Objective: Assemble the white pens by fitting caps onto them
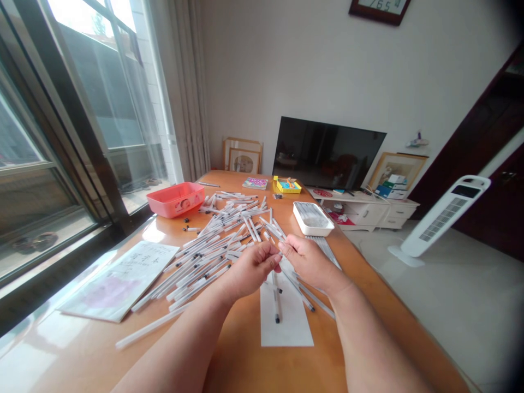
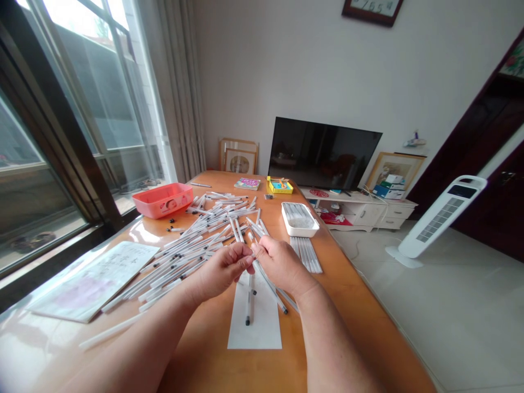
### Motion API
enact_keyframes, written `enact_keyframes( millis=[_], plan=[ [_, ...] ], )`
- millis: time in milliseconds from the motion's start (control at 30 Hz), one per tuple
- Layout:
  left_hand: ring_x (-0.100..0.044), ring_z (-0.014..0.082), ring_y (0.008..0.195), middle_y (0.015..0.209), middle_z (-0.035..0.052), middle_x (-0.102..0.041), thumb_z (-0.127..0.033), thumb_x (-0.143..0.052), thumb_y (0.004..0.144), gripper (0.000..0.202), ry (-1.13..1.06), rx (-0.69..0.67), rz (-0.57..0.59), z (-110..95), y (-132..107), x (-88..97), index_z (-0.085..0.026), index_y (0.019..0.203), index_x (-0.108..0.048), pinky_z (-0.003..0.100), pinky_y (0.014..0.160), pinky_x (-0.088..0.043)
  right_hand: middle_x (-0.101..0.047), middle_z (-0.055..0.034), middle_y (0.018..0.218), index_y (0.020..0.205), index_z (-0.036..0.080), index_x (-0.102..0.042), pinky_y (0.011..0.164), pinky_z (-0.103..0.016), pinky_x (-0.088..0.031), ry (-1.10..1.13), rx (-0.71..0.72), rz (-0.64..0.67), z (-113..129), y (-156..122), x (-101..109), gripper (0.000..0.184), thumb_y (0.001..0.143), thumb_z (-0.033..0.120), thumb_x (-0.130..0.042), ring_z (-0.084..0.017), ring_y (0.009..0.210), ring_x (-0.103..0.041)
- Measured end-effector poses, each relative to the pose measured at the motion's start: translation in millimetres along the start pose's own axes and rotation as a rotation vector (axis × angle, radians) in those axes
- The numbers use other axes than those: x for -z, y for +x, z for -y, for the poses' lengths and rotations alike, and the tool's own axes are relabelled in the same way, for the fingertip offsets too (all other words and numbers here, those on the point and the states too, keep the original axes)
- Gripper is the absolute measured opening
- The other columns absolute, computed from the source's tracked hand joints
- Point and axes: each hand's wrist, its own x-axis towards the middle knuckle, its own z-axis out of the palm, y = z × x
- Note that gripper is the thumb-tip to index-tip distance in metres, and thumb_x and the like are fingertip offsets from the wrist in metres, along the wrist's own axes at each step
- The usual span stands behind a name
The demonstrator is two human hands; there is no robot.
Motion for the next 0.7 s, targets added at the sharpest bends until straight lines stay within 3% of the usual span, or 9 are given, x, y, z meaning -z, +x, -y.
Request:
enact_keyframes(
  millis=[300,500,700],
  plan=[
    [-0.047,0.0099,0.058,0.081,0.0039,-0.067,-0.048,-0.057,0.092,0.031,0.014,0.021,0.032,-8,-2,-0.2,-0.017,0.089,-0.060,0.023,0.056,-0.037,-0.056,0.0013,0.061,0.069,0.020,-0.059,0.056,-0.025,-0.038,0.142,-0.076,0.013,0,2,-2,0.049,0.095,0.059,-0.046,-0.014,0.060,-0.050],
    [-0.043,0.0073,0.052,0.078,0.0035,-0.066,-0.048,-0.056,0.092,0.032,-0.216,0.098,0.015,-16,-3,0.9,-0.016,0.084,-0.056,0.022,0.050,-0.030,-0.059,-0.0007,0.069,0.082,0.018,-0.062,0.052,-0.025,-0.038,0.409,-0.150,-0.078,-5,6,-5,0.049,0.095,0.062,-0.045,-0.012,0.056,-0.049],
    [-0.040,0.0081,0.045,0.063,0.0003,-0.058,-0.047,-0.049,0.092,0.032,-0.443,0.171,-0.106,-14,-2,3.2,-0.017,0.084,-0.058,0.023,0.047,-0.027,-0.060,-0.0015,0.075,0.090,0.018,-0.066,0.051,-0.022,-0.036,0.466,-0.175,-0.003,-2,5,-11,0.047,0.095,0.060,-0.047,-0.011,0.058,-0.049]
  ],
)
